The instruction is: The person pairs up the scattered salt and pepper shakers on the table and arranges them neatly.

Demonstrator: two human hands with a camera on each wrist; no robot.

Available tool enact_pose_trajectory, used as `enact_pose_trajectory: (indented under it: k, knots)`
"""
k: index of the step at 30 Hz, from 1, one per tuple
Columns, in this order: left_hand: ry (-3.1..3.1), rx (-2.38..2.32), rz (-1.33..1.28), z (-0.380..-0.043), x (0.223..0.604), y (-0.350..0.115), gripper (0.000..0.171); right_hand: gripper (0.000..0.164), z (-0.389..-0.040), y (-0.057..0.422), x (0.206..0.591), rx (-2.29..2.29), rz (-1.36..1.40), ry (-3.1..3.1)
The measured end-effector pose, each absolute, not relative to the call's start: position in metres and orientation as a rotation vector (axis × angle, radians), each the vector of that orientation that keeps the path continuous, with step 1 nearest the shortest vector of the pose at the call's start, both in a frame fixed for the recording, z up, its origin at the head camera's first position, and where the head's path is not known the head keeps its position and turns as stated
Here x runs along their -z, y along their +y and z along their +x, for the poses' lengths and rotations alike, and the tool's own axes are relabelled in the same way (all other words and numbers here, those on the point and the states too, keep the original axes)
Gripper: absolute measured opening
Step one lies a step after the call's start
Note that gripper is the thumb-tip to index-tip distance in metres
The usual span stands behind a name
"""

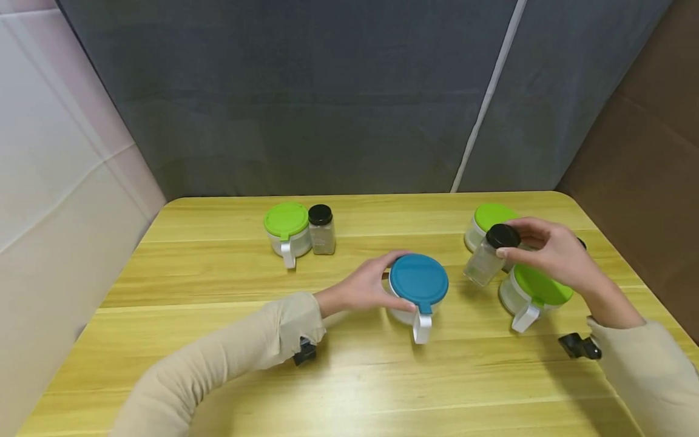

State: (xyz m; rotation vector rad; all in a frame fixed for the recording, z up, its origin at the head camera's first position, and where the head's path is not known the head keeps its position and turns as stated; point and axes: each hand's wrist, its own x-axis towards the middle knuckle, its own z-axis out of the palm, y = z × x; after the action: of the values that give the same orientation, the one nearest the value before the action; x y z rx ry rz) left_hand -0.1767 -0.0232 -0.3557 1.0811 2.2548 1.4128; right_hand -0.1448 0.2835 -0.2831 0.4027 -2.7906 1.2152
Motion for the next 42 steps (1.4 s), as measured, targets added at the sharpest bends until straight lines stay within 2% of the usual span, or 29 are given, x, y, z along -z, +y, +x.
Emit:
enact_pose_trajectory:
  k: [9,20,33,42]
  knots:
    - [2.281,-1.376,1.06,-0.161,0.314,-0.04,0.08,0.047,-0.141,0.277,0.273,-1.239,0.299,-2.761]
    - [2.311,-1.38,1.058,-0.188,0.33,-0.062,0.086,0.047,-0.14,0.263,0.26,-1.232,0.271,-2.747]
    - [2.294,-1.442,1.071,-0.201,0.318,-0.083,0.083,0.049,-0.147,0.23,0.245,-1.268,0.281,-2.743]
    - [2.31,-1.446,0.998,-0.198,0.297,-0.089,0.077,0.05,-0.16,0.21,0.252,-1.368,0.382,-2.701]
